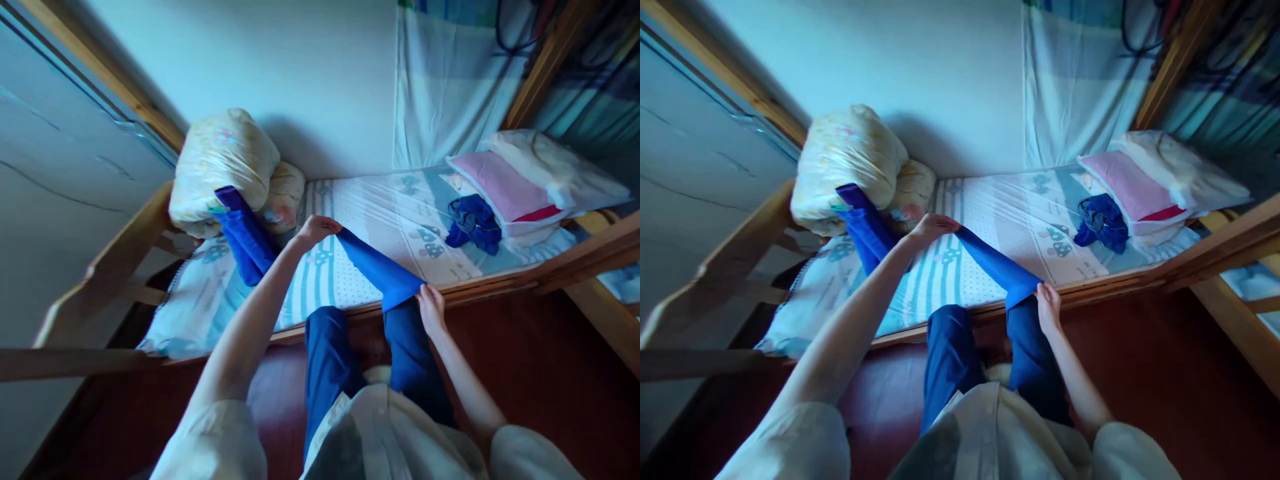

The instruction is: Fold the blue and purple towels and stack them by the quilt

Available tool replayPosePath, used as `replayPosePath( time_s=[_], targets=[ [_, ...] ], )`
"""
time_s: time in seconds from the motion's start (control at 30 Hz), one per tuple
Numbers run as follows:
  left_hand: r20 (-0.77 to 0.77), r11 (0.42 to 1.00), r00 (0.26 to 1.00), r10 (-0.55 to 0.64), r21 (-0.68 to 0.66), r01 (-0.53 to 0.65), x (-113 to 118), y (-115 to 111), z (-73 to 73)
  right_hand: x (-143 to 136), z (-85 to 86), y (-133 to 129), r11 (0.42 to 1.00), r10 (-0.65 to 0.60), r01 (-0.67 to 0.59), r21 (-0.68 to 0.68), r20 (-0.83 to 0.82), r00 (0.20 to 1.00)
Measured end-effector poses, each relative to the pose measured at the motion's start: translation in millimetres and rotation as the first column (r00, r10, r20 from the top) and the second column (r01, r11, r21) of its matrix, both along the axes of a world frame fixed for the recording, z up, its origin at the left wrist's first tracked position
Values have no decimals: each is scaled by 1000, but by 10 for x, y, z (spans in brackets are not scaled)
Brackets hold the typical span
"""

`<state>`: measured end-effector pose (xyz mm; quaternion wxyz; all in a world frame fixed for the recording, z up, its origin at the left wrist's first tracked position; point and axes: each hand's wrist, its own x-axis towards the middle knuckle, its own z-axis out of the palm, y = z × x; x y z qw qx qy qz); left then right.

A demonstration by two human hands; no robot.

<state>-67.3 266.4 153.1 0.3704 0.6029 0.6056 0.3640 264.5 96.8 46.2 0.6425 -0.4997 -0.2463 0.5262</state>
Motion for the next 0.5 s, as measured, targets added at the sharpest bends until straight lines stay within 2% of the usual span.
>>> replayPosePath(
  time_s=[0.1,0.2,0.3,0.4,0.5],
  targets=[
    [112,999,993,-26,-31,29,-32,-364,309,236,372,40,992,20,-27,126,63,998],
    [180,998,983,36,-49,-27,-39,-705,611,394,703,91,971,43,-74,226,137,990],
    [330,996,940,83,-50,-70,-38,-993,877,508,1011,170,939,103,-157,306,184,977],
    [423,990,896,136,-22,-140,-51,-1217,1063,590,1303,264,889,167,-259,378,261,951],
    [459,975,874,158,68,-212,-88,-1376,1165,629,1549,352,853,188,-327,405,347,919]
  ],
)
